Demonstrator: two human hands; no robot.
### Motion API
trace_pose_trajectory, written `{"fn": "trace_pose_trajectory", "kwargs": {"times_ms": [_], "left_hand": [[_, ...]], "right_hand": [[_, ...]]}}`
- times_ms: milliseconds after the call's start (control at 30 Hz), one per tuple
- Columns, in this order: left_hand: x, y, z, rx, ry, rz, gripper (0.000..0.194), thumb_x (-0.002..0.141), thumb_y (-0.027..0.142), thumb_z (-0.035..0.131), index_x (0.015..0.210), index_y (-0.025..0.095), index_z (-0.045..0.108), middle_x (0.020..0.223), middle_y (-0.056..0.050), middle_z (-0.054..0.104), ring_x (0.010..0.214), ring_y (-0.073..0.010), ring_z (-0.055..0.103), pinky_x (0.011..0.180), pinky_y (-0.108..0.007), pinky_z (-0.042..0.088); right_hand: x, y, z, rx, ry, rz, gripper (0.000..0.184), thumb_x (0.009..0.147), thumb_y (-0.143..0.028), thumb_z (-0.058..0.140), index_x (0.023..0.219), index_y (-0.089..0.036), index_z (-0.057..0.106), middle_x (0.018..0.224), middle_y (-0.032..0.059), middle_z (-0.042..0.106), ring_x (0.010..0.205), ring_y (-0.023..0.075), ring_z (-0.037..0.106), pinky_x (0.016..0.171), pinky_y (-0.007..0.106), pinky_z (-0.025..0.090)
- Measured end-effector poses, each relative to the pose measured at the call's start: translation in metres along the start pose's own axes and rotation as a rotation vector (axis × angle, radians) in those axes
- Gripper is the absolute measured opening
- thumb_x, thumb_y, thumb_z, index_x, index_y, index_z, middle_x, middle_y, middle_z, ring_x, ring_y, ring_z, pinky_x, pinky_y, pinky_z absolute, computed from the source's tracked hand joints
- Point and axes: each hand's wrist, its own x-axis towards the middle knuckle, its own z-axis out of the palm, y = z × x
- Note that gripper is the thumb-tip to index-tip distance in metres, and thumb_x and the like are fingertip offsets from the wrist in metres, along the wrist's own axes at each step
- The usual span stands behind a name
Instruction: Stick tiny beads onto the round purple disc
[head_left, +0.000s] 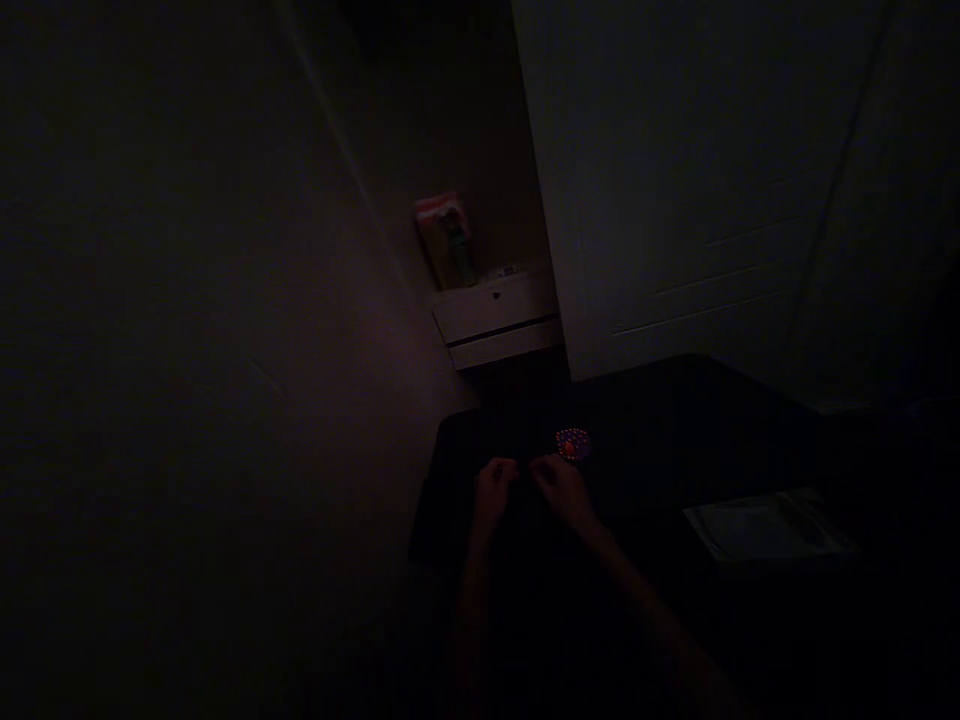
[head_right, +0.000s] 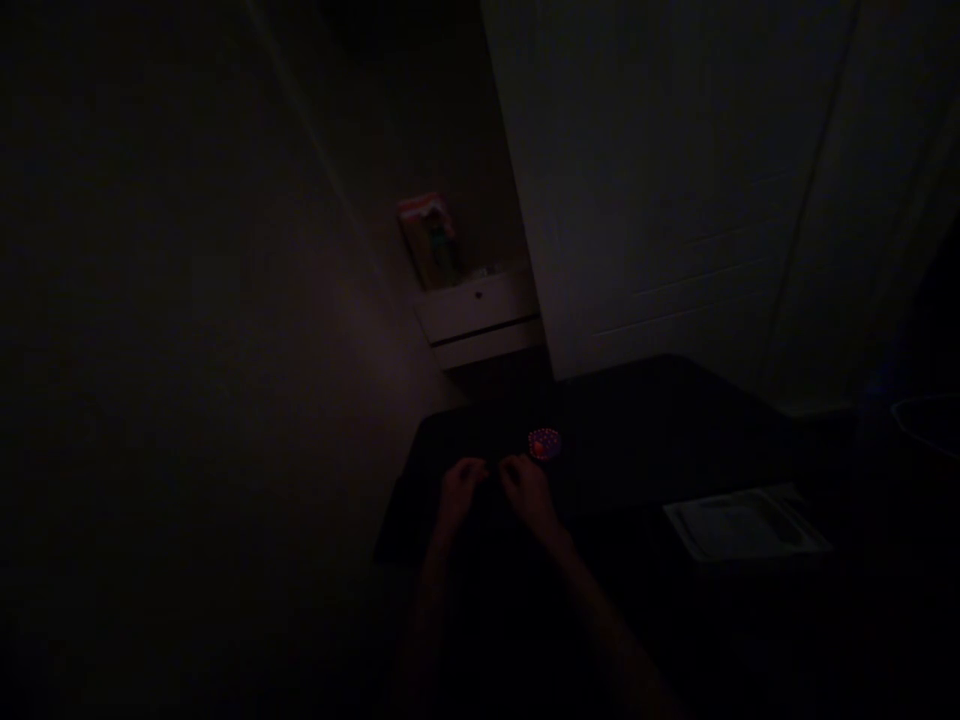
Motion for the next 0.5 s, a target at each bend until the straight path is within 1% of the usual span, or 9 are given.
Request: {"fn": "trace_pose_trajectory", "kwargs": {"times_ms": [100,200,300,400,500], "left_hand": [[0.001,-0.011,-0.006,0.059,0.006,0.026,0.036,0.088,0.048,0.056,0.09,0.015,0.07,0.082,-0.008,0.07,0.08,-0.02,0.065,0.076,-0.03,0.046],[0.005,-0.033,-0.014,0.092,0.0,0.055,0.038,0.09,0.049,0.053,0.091,0.015,0.07,0.083,-0.008,0.071,0.079,-0.0198,0.064,0.075,-0.03,0.045],[0.009,-0.052,-0.02,0.083,-0.011,0.048,0.039,0.089,0.05,0.054,0.091,0.015,0.069,0.083,-0.009,0.071,0.079,-0.0204,0.064,0.074,-0.03,0.045],[0.011,-0.061,-0.022,0.067,-0.004,0.019,0.038,0.088,0.05,0.055,0.093,0.015,0.069,0.083,-0.009,0.071,0.079,-0.0209,0.065,0.075,-0.031,0.045],[0.011,-0.063,-0.022,0.074,-0.002,0.034,0.038,0.088,0.05,0.055,0.094,0.015,0.07,0.084,-0.009,0.071,0.081,-0.021,0.065,0.076,-0.031,0.046]], "right_hand": [[-0.001,0.006,0.013,0.007,0.01,0.0,0.018,0.091,-0.019,0.055,0.1,-0.016,0.071,0.102,0.0084,0.071,0.094,0.0207,0.066,0.09,0.034,0.049],[-0.002,0.015,0.032,0.02,-0.011,0.008,0.017,0.09,-0.019,0.056,0.099,-0.016,0.071,0.101,0.0084,0.071,0.093,0.0207,0.066,0.088,0.033,0.049],[-0.002,0.022,0.047,0.051,-0.024,0.015,0.017,0.09,-0.02,0.056,0.097,-0.016,0.07,0.099,0.0079,0.071,0.091,0.0202,0.067,0.086,0.032,0.049],[-0.002,0.025,0.054,0.075,-0.014,0.033,0.016,0.089,-0.022,0.056,0.094,-0.017,0.07,0.096,0.007,0.072,0.089,0.0196,0.067,0.083,0.032,0.049],[-0.001,0.026,0.053,0.096,-0.004,0.035,0.016,0.089,-0.024,0.056,0.093,-0.017,0.07,0.096,0.0068,0.072,0.088,0.0193,0.067,0.082,0.031,0.049]]}}
